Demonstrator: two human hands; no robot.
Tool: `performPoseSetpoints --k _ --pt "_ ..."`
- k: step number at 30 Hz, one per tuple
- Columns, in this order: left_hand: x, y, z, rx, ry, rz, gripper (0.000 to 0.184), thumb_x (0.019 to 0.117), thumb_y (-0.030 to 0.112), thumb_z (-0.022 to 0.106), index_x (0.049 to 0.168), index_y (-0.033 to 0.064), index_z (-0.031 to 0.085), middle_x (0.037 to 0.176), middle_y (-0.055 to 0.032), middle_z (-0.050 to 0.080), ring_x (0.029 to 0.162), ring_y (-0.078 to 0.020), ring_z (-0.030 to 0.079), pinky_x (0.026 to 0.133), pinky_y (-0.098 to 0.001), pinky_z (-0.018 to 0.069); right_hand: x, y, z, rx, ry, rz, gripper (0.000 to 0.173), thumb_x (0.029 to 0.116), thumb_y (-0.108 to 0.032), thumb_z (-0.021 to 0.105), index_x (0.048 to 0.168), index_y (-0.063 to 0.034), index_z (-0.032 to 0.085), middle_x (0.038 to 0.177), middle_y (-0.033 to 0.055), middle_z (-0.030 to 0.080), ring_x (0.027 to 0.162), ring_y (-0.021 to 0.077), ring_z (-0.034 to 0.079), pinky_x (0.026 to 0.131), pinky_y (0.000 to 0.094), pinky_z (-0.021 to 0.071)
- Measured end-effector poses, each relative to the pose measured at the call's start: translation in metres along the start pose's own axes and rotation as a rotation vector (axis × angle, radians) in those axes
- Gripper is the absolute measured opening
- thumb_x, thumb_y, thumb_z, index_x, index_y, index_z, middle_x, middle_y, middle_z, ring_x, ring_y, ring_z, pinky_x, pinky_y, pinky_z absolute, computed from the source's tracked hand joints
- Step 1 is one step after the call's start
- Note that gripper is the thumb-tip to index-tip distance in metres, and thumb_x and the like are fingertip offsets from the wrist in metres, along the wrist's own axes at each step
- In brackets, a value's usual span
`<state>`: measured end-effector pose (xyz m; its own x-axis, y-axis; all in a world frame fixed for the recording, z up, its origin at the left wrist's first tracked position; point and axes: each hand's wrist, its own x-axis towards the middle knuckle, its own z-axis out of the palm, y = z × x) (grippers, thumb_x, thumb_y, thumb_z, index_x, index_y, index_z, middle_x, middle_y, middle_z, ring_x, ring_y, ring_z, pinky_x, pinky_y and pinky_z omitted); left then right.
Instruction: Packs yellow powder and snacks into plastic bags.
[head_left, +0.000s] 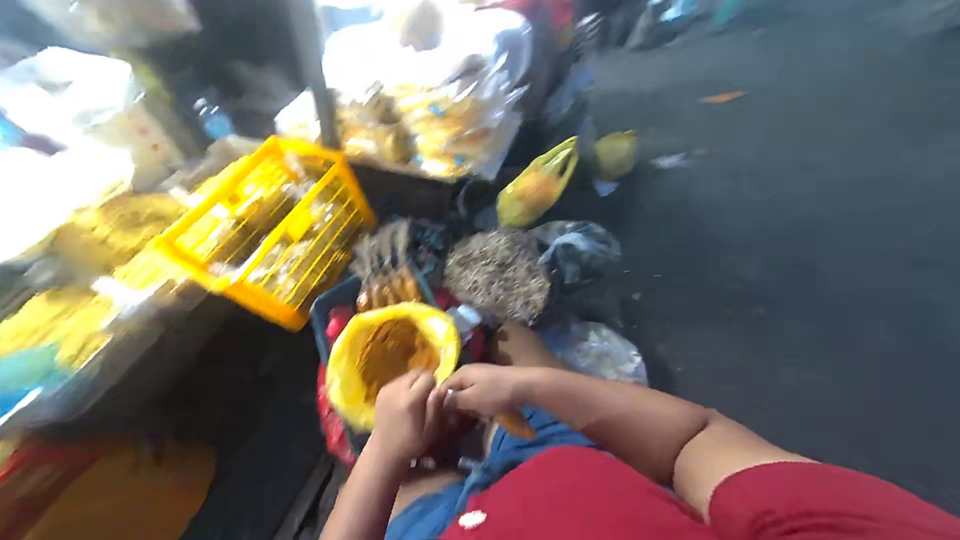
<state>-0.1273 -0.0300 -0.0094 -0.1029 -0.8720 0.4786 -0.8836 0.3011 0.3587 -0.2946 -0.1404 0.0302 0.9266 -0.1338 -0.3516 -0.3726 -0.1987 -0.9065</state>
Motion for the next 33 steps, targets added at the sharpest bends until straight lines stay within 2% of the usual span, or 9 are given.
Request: performPoseSetpoints --k 3,9,11,16,20,22,27,30,33 --pt "-0.008 0.006 0.005 -0.173 0.016 0.047 0.051 0.1090 0.044 0.038 0.092 0.0066 0.068 0.072 -0.0052 0.067 0.062 -0.0137 0.066 0.056 -0.0334 0.0573 -0.019 -0.003 -0.021 0.088 -0.039 -0.075 0.034 0.1111 -0.026 0.042 0.103 0.0009 0.062 0.074 0.0021 0.052 0.055 0.0060 0.042 0.054 0.0251 0.0387" --pt "-0.020 -0.001 -0.032 -0.522 0.029 -0.202 0.019 0.0997 0.002 0.054 0.102 -0.0064 0.071 0.092 -0.0022 0.074 0.086 0.0061 0.065 0.083 -0.0159 0.0545 -0.042 -0.015 -0.044 -0.078 0.186 -0.208 0.031 0.1090 -0.022 0.049 0.105 0.0022 0.069 0.082 0.0055 0.061 0.062 0.0055 0.047 0.058 0.0247 0.0407" --pt "-0.021 -0.010 -0.040 -0.621 0.115 -0.263 0.020 0.1020 0.005 0.053 0.105 0.0044 0.073 0.090 0.0118 0.071 0.078 0.0132 0.059 0.074 -0.0099 0.0502 -0.039 -0.013 -0.047 -0.259 0.270 -0.306 0.032 0.1085 -0.018 0.050 0.105 0.0053 0.071 0.092 0.0155 0.069 0.083 0.0189 0.063 0.078 0.0377 0.0494" --pt "-0.009 0.028 -0.042 -0.867 0.128 -0.270 0.020 0.1061 0.030 0.054 0.106 0.0332 0.074 0.075 0.0227 0.063 0.061 0.0121 0.050 0.057 -0.0087 0.0424 0.009 -0.010 -0.039 -0.715 0.610 -0.550 0.027 0.1053 -0.018 0.054 0.102 0.0010 0.073 0.091 0.0199 0.070 0.095 0.0366 0.069 0.085 0.0508 0.0556" --pt "-0.010 0.041 -0.012 -1.091 0.003 -0.300 0.022 0.1064 0.034 0.053 0.099 0.0331 0.073 0.073 0.0186 0.062 0.062 0.0094 0.052 0.058 -0.0105 0.0440 0.023 -0.037 -0.013 -0.240 0.630 -0.868 0.018 0.0973 -0.004 0.062 0.099 0.0071 0.077 0.104 0.0211 0.074 0.110 0.0319 0.069 0.103 0.0428 0.0512" --pt "-0.012 0.033 -0.006 -1.165 0.193 -0.502 0.026 0.0996 0.022 0.056 0.084 0.0325 0.073 0.069 0.0170 0.065 0.061 0.0060 0.057 0.059 -0.0147 0.0468 0.018 -0.046 0.000 0.066 0.418 -0.784 0.018 0.0958 -0.003 0.062 0.097 0.0096 0.076 0.118 0.0238 0.069 0.123 0.0308 0.061 0.110 0.0413 0.0446" --pt "-0.011 0.006 -0.043 -0.881 0.275 -0.403 0.025 0.1062 0.030 0.052 0.097 0.0338 0.075 0.081 0.0212 0.068 0.066 0.0083 0.058 0.062 -0.0119 0.0490 0.023 -0.032 -0.005 0.207 0.343 -0.500 0.017 0.0925 -0.006 0.071 0.102 0.0078 0.072 0.129 0.0224 0.063 0.121 0.0263 0.058 0.102 0.0400 0.0469" --pt "-0.010 0.020 -0.049 -0.711 0.215 -0.397 0.019 0.1061 0.018 0.049 0.100 0.0188 0.068 0.081 0.0195 0.065 0.068 0.0099 0.057 0.064 -0.0124 0.0503 0.021 -0.027 -0.005 0.156 0.389 -0.481 0.021 0.0973 -0.008 0.065 0.108 0.0083 0.073 0.126 0.0225 0.066 0.124 0.0277 0.059 0.107 0.0409 0.0449" --pt "-0.004 0.031 -0.041 -0.369 0.205 -0.362 0.023 0.0923 0.007 0.066 0.105 -0.0119 0.061 0.091 -0.0083 0.064 0.077 -0.0010 0.060 0.071 -0.0184 0.0538 0.024 -0.024 0.008 0.310 0.461 -0.391 0.024 0.1022 -0.008 0.057 0.116 0.0088 0.068 0.121 0.0212 0.066 0.112 0.0222 0.063 0.099 0.0368 0.0494"
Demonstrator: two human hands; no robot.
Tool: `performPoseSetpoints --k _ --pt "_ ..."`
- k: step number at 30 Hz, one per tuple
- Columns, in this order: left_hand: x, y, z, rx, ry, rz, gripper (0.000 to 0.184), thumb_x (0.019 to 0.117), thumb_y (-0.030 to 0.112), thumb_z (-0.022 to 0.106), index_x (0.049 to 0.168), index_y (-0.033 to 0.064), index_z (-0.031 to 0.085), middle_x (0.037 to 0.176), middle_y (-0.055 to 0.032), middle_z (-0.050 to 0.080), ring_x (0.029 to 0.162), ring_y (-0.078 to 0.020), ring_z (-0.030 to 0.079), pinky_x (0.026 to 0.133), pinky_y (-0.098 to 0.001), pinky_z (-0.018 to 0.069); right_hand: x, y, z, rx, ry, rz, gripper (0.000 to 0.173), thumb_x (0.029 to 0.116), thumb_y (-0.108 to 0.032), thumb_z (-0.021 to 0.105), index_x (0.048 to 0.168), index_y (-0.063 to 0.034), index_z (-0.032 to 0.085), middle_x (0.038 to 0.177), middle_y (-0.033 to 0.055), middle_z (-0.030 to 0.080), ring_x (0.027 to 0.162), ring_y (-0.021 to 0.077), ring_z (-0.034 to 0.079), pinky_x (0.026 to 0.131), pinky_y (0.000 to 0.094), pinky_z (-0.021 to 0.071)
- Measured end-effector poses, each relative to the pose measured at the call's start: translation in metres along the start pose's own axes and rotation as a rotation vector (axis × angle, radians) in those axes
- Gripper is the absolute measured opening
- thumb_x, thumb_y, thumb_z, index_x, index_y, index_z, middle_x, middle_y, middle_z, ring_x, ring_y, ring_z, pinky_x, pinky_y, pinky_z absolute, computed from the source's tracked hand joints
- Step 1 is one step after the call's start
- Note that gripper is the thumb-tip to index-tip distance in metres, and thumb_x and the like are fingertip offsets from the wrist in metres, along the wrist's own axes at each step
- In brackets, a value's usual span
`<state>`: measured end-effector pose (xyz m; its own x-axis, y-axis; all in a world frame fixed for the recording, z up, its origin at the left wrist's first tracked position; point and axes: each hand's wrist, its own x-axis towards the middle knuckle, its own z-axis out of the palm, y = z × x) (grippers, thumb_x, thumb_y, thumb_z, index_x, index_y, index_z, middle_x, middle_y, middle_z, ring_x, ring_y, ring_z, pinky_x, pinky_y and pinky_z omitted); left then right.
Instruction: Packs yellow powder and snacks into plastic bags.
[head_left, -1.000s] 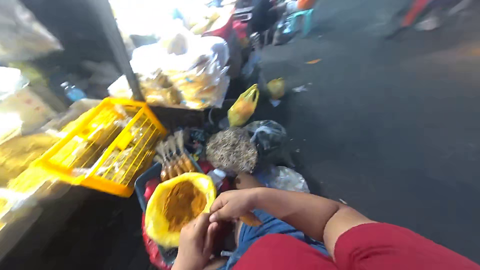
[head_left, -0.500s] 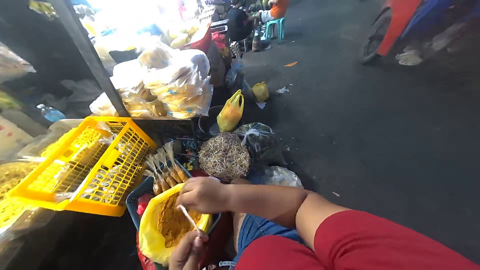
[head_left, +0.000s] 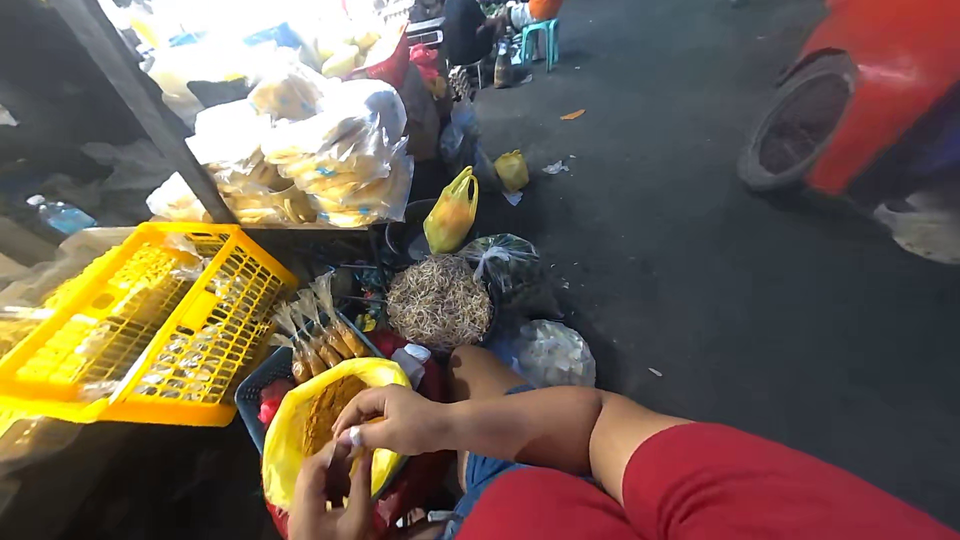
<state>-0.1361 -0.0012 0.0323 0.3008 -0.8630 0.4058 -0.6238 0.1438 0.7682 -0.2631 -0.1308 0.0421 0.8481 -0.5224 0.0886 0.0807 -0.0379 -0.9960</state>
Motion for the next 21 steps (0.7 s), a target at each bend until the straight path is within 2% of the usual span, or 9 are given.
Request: performPoseSetpoints --k 2,4,6,9,12,14,16,19,21 --pt "-0.003 0.001 0.009 0.265 0.096 0.041 0.027 0.0868 0.010 0.070 0.101 -0.0127 0.065 0.088 -0.0189 0.066 0.073 -0.0153 0.062 0.067 -0.0276 0.0543 -0.004 0.005 0.015 0.099 0.052 0.101 0.029 0.1058 -0.011 0.051 0.123 0.0074 0.065 0.117 0.0186 0.066 0.099 0.0170 0.064 0.090 0.0335 0.0522" --pt "-0.006 0.000 0.016 0.417 0.162 0.049 0.026 0.0861 0.012 0.066 0.099 -0.0109 0.068 0.085 -0.0200 0.066 0.071 -0.0224 0.063 0.065 -0.0337 0.0547 -0.006 0.012 0.028 0.196 0.137 0.142 0.029 0.1070 -0.014 0.050 0.123 0.0051 0.065 0.111 0.0140 0.067 0.089 0.0103 0.062 0.081 0.0284 0.0516" --pt "-0.007 0.000 0.022 0.399 0.183 0.054 0.024 0.0895 0.008 0.062 0.098 -0.0135 0.068 0.085 -0.0240 0.068 0.075 -0.0271 0.067 0.071 -0.0388 0.0571 -0.009 0.021 0.029 0.248 0.204 0.072 0.025 0.1025 -0.011 0.057 0.115 0.0081 0.069 0.125 0.0181 0.064 0.110 0.0160 0.062 0.097 0.0316 0.0509" --pt "-0.005 0.000 0.014 0.217 0.161 -0.023 0.023 0.0940 0.008 0.057 0.094 -0.0130 0.065 0.082 -0.0160 0.066 0.074 -0.0089 0.062 0.072 -0.0221 0.0531 -0.010 0.026 0.026 0.304 0.185 -0.005 0.017 0.0955 -0.004 0.065 0.104 0.0095 0.071 0.129 0.0194 0.059 0.115 0.0187 0.058 0.098 0.0313 0.0503" --pt "0.000 0.007 0.000 -0.076 0.026 -0.207 0.016 0.0957 0.010 0.059 0.094 -0.0047 0.066 0.078 0.0039 0.066 0.067 0.0077 0.059 0.063 -0.0126 0.0511 -0.014 0.020 0.021 0.379 0.042 0.052 0.023 0.0993 -0.007 0.047 0.100 0.0085 0.064 0.120 0.0126 0.058 0.105 0.0127 0.057 0.093 0.0301 0.0487" --pt "-0.002 0.002 0.002 -0.170 -0.005 -0.184 0.014 0.0959 0.010 0.062 0.099 -0.0024 0.068 0.084 0.0058 0.070 0.071 0.0064 0.063 0.066 -0.0146 0.0548 -0.014 0.014 0.016 0.356 0.024 0.108 0.028 0.1004 -0.010 0.040 0.104 0.0079 0.062 0.113 0.0098 0.059 0.099 0.0102 0.057 0.088 0.0290 0.0481" --pt "-0.008 -0.010 0.007 -0.125 0.060 -0.049 0.023 0.0929 0.007 0.066 0.111 -0.0068 0.065 0.096 -0.0020 0.071 0.082 0.0013 0.066 0.075 -0.0187 0.0580 -0.013 0.010 0.014 0.340 0.051 0.168 0.029 0.1044 -0.014 0.043 0.110 0.0055 0.063 0.103 0.0056 0.063 0.089 0.0071 0.060 0.082 0.0275 0.0517" --pt "-0.013 -0.021 0.007 -0.029 0.135 0.097 0.030 0.0912 0.008 0.073 0.118 -0.0029 0.066 0.105 -0.0077 0.070 0.086 -0.0037 0.066 0.075 -0.0193 0.0576 -0.015 0.008 0.012 0.268 0.043 0.224 0.027 0.1077 -0.021 0.050 0.113 -0.0009 0.068 0.093 -0.0018 0.067 0.073 -0.0012 0.057 0.066 0.0185 0.0488" --pt "-0.013 -0.024 0.006 -0.041 0.166 0.147 0.018 0.0927 0.007 0.072 0.110 0.0014 0.072 0.104 -0.0061 0.069 0.087 -0.0028 0.066 0.076 -0.0167 0.0571 -0.020 0.011 0.006 0.196 -0.041 0.166 0.029 0.1064 -0.014 0.050 0.125 0.0012 0.067 0.110 0.0018 0.070 0.090 -0.0023 0.063 0.082 0.0179 0.0530"
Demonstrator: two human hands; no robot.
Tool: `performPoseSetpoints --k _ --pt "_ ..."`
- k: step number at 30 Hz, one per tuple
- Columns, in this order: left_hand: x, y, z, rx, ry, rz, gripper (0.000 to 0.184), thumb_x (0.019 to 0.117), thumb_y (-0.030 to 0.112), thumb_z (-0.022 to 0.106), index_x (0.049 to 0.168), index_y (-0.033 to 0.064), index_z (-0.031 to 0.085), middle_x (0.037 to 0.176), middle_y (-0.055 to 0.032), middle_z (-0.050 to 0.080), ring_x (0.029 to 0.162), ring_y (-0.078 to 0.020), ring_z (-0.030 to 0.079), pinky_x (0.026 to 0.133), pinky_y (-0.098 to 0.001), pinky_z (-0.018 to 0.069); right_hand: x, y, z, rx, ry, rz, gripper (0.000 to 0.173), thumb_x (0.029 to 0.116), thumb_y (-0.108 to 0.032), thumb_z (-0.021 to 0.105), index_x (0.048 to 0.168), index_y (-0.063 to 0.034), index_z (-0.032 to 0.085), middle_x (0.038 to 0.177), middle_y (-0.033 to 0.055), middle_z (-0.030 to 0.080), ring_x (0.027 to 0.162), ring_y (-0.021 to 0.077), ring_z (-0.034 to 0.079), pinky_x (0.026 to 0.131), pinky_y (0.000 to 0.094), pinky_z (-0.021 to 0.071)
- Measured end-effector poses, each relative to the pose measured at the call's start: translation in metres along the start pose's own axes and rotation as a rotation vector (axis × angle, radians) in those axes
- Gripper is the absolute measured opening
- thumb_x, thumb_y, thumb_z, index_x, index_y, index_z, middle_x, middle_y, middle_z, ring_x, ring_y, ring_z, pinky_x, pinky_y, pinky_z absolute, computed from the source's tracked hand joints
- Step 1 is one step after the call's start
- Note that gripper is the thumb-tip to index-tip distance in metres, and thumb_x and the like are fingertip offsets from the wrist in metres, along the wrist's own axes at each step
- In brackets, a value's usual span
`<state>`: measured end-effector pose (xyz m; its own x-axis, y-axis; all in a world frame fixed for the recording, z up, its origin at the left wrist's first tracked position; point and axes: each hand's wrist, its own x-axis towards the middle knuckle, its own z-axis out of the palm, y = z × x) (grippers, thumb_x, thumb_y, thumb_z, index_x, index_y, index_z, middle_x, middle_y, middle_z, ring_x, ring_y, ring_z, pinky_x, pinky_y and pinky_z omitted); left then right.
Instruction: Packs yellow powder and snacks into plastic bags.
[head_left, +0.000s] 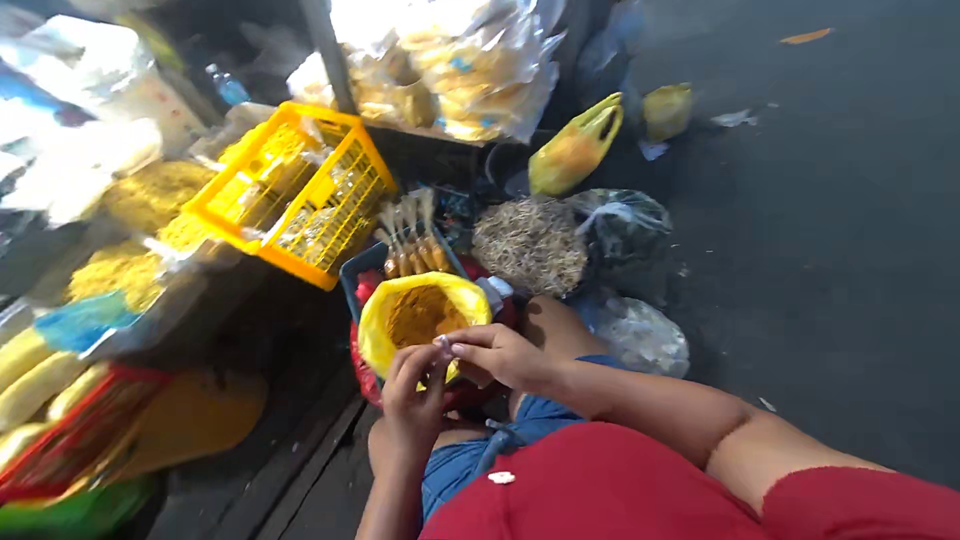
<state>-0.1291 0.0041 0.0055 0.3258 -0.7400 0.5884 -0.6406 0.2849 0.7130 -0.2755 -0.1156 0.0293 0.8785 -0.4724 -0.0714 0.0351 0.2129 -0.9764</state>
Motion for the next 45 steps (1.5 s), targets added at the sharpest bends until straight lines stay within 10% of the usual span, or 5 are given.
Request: performPoseSetpoints --k 13,20,25,39,45 --pt "0.020 -0.008 -0.037 0.278 0.228 -0.006 0.012 0.0953 0.005 0.065 0.090 -0.0042 0.070 0.089 -0.0073 0.068 0.088 -0.0038 0.065 0.082 -0.0174 0.0546 0.010 0.034 0.001 -0.699 -0.095 -0.462 0.024 0.1039 -0.011 0.052 0.106 0.0036 0.072 0.098 0.0168 0.072 0.091 0.0211 0.070 0.086 0.0295 0.0558" --pt "0.026 -0.008 -0.081 0.145 0.279 -0.292 0.055 0.1071 0.039 0.050 0.144 -0.0012 0.046 0.129 -0.0102 0.061 0.110 -0.0109 0.064 0.096 -0.0325 0.0552 0.062 -0.014 -0.024 -0.694 0.080 -0.356 0.030 0.1088 -0.018 0.046 0.121 0.0001 0.067 0.100 0.0096 0.073 0.090 0.0150 0.071 0.086 0.0384 0.0599" --pt "0.007 -0.009 -0.100 0.202 0.501 -0.463 0.046 0.1111 0.029 0.034 0.141 -0.0036 0.047 0.123 -0.0116 0.061 0.104 -0.0084 0.065 0.092 -0.0278 0.0557 0.147 -0.021 -0.049 -0.741 0.203 -0.380 0.034 0.1106 -0.021 0.041 0.124 0.0014 0.063 0.110 0.0132 0.073 0.101 0.0188 0.071 0.095 0.0407 0.0567" --pt "-0.047 -0.086 -0.073 0.499 -0.072 -1.079 0.026 0.0953 0.017 0.068 0.118 0.0032 0.069 0.129 -0.0233 0.060 0.115 -0.0382 0.063 0.096 -0.0581 0.0525 0.150 0.020 -0.082 -0.558 0.385 0.072 0.068 0.1056 -0.023 0.055 0.163 -0.0106 0.021 0.163 0.0224 0.029 0.138 0.0364 0.049 0.106 0.0546 0.0494" --pt "-0.045 -0.114 -0.022 0.673 -0.284 -1.096 0.076 0.0878 0.010 0.071 0.156 0.0101 0.039 0.144 -0.0326 0.046 0.128 -0.0502 0.052 0.098 -0.0645 0.0477 0.082 0.009 -0.082 -0.489 0.482 -0.063 0.058 0.1053 -0.019 0.050 0.158 -0.0068 0.030 0.156 0.0189 0.041 0.120 0.0250 0.063 0.097 0.0421 0.0560"
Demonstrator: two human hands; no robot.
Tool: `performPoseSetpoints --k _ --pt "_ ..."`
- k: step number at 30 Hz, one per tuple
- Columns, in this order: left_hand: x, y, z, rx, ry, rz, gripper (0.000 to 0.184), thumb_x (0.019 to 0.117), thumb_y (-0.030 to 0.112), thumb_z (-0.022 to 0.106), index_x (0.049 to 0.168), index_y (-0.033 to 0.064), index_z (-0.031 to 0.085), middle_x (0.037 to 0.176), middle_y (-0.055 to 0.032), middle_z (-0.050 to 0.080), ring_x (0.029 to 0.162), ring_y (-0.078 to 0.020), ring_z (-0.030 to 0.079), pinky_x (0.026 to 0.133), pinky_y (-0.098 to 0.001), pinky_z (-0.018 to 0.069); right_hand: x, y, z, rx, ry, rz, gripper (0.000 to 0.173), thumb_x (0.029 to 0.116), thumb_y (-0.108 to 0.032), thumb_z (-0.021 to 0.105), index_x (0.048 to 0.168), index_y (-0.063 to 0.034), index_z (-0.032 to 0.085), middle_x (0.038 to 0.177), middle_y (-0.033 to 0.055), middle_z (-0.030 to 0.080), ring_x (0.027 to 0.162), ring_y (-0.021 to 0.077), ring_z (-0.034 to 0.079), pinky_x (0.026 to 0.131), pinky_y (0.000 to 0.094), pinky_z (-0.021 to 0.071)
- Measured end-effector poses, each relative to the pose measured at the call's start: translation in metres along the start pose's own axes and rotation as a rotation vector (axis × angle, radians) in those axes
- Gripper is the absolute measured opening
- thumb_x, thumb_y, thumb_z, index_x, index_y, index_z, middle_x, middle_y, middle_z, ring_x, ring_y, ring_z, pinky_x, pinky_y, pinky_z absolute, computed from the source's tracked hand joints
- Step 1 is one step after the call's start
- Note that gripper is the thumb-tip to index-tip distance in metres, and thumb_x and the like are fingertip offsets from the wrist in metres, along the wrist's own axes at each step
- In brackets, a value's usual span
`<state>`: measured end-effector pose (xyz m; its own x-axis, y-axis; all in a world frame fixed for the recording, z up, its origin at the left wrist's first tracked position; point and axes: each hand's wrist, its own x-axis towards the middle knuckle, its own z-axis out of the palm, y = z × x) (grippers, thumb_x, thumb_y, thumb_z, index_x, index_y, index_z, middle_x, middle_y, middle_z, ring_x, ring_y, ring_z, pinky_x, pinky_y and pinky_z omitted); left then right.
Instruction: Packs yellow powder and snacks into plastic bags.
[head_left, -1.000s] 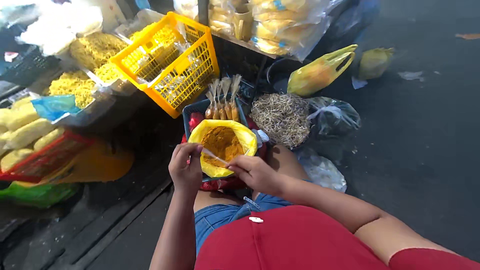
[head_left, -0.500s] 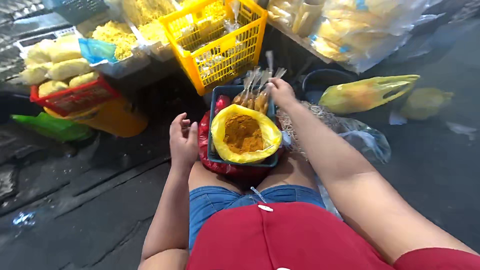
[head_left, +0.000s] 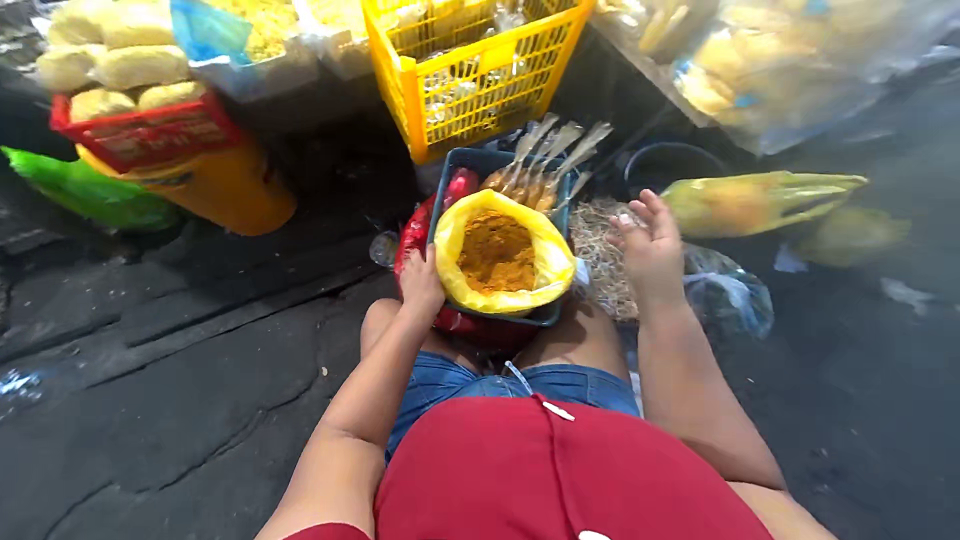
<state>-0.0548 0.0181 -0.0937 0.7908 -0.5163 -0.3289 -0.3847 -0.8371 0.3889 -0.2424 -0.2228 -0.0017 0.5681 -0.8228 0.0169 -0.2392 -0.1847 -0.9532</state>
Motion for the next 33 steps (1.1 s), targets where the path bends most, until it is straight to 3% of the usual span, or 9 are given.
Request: performPoseSetpoints --k 4,8,11,14,18,25,28,31,33 --pt "0.003 0.002 -0.001 0.016 0.104 -0.008 0.069 0.0935 0.010 0.067 0.157 0.0107 0.040 0.144 -0.0301 0.049 0.123 -0.0462 0.058 0.096 -0.0602 0.0514 -0.017 0.012 -0.022 -0.008 0.061 -0.047 0.054 0.1045 -0.017 0.051 0.154 -0.0038 0.035 0.149 0.0183 0.048 0.106 0.0181 0.068 0.089 0.0356 0.0585" --pt "-0.006 -0.006 -0.004 -0.035 0.235 0.047 0.038 0.0938 0.007 0.064 0.131 0.0005 0.063 0.130 -0.0251 0.062 0.116 -0.0411 0.064 0.095 -0.0577 0.0534 -0.030 0.021 -0.036 -0.013 0.098 -0.033 0.052 0.1047 -0.016 0.049 0.153 -0.0019 0.036 0.146 0.0189 0.050 0.107 0.0187 0.068 0.089 0.0349 0.0586" --pt "-0.008 -0.014 -0.008 -0.089 0.328 0.077 0.026 0.0996 0.011 0.058 0.118 -0.0023 0.070 0.121 -0.0245 0.067 0.115 -0.0399 0.065 0.097 -0.0557 0.0520 -0.034 0.023 -0.032 -0.003 0.101 -0.040 0.051 0.1050 -0.017 0.048 0.152 -0.0015 0.038 0.143 0.0179 0.051 0.105 0.0171 0.068 0.087 0.0325 0.0585" --pt "-0.007 -0.019 -0.013 -0.144 0.240 0.069 0.040 0.0973 0.014 0.063 0.134 -0.0006 0.061 0.133 -0.0271 0.059 0.123 -0.0416 0.060 0.102 -0.0563 0.0499 -0.039 0.018 -0.020 0.003 0.041 -0.071 0.050 0.1046 -0.018 0.049 0.151 -0.0007 0.039 0.144 0.0188 0.051 0.106 0.0167 0.068 0.088 0.0324 0.0584" --pt "-0.005 -0.007 -0.008 -0.021 0.034 -0.081 0.084 0.0912 0.018 0.072 0.162 0.0131 0.027 0.145 -0.0310 0.046 0.126 -0.0479 0.055 0.099 -0.0603 0.0504 -0.046 0.009 -0.003 -0.040 -0.067 -0.163 0.052 0.1034 -0.020 0.050 0.150 0.0018 0.040 0.143 0.0210 0.052 0.102 0.0144 0.067 0.088 0.0311 0.0572" --pt "-0.005 -0.001 -0.005 0.053 0.139 -0.038 0.039 0.1077 0.019 0.046 0.141 0.0057 0.060 0.130 -0.0207 0.066 0.120 -0.0379 0.064 0.099 -0.0560 0.0513 -0.055 0.012 -0.006 -0.085 -0.124 -0.260 0.051 0.1032 -0.023 0.051 0.148 0.0007 0.045 0.141 0.0194 0.055 0.099 0.0132 0.068 0.086 0.0298 0.0584" --pt "-0.011 0.000 -0.016 0.032 0.136 -0.046 0.031 0.1063 0.018 0.047 0.124 0.0045 0.069 0.120 -0.0200 0.070 0.116 -0.0374 0.066 0.097 -0.0572 0.0518 -0.058 0.014 -0.018 -0.104 -0.097 -0.262 0.050 0.1034 -0.022 0.050 0.147 0.0029 0.044 0.139 0.0196 0.056 0.099 0.0137 0.068 0.086 0.0308 0.0585" --pt "-0.010 -0.008 -0.013 -0.090 0.211 0.078 0.038 0.0996 0.014 0.060 0.135 0.0015 0.062 0.133 -0.0243 0.062 0.124 -0.0399 0.061 0.103 -0.0563 0.0494 -0.061 0.017 -0.022 -0.108 -0.095 -0.254 0.050 0.1032 -0.021 0.049 0.147 0.0036 0.043 0.139 0.0203 0.056 0.100 0.0130 0.068 0.086 0.0293 0.0580" --pt "-0.009 -0.007 -0.011 -0.084 0.140 0.050 0.066 0.0925 0.014 0.069 0.153 0.0061 0.045 0.145 -0.0276 0.050 0.128 -0.0448 0.055 0.101 -0.0596 0.0493 -0.062 0.016 -0.018 -0.112 -0.108 -0.255 0.051 0.1032 -0.022 0.050 0.146 0.0041 0.044 0.138 0.0209 0.056 0.100 0.0135 0.068 0.086 0.0298 0.0583"
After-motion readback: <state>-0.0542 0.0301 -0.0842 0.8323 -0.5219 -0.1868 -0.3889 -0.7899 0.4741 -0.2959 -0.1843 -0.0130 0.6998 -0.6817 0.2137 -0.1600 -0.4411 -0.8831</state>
